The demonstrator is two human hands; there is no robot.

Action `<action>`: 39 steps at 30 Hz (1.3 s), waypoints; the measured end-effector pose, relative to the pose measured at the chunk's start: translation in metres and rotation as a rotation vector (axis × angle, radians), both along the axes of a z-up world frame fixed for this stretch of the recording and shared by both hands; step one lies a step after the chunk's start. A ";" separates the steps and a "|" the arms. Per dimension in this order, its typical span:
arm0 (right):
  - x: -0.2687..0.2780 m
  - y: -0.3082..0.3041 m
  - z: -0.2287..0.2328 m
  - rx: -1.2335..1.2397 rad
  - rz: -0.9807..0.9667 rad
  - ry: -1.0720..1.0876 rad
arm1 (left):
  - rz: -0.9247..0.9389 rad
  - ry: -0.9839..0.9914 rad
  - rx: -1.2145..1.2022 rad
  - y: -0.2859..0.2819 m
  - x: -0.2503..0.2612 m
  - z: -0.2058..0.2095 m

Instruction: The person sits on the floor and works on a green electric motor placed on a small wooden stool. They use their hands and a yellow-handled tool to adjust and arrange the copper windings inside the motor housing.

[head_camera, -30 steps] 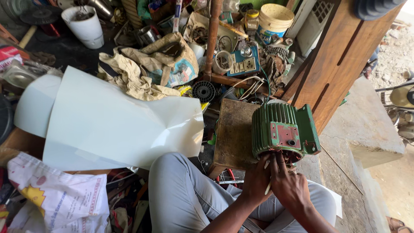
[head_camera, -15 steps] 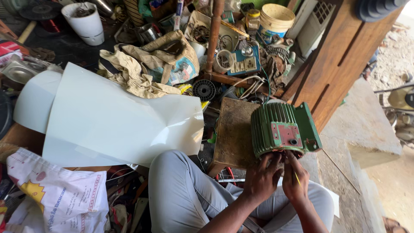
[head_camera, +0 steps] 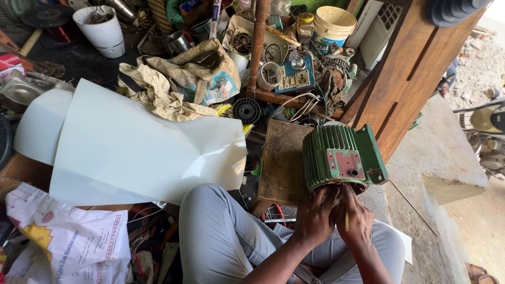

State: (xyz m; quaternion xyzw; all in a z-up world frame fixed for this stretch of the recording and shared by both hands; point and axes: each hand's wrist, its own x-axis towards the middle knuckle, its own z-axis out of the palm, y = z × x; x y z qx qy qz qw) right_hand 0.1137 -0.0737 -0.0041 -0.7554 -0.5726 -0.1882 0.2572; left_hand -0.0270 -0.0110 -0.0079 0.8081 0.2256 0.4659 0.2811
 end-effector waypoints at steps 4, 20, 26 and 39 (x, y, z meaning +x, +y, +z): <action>-0.016 -0.002 0.031 -0.300 -0.041 -0.223 | -0.011 0.041 0.000 0.002 -0.001 -0.002; -0.024 -0.014 0.040 -0.140 0.128 -0.214 | -0.051 0.016 -0.018 0.004 -0.004 -0.001; -0.009 -0.015 0.021 0.183 0.131 0.035 | -0.045 -0.041 -0.044 0.002 -0.007 0.010; -0.014 0.001 -0.002 0.175 -0.004 0.128 | -0.048 -0.045 -0.088 0.002 -0.003 0.008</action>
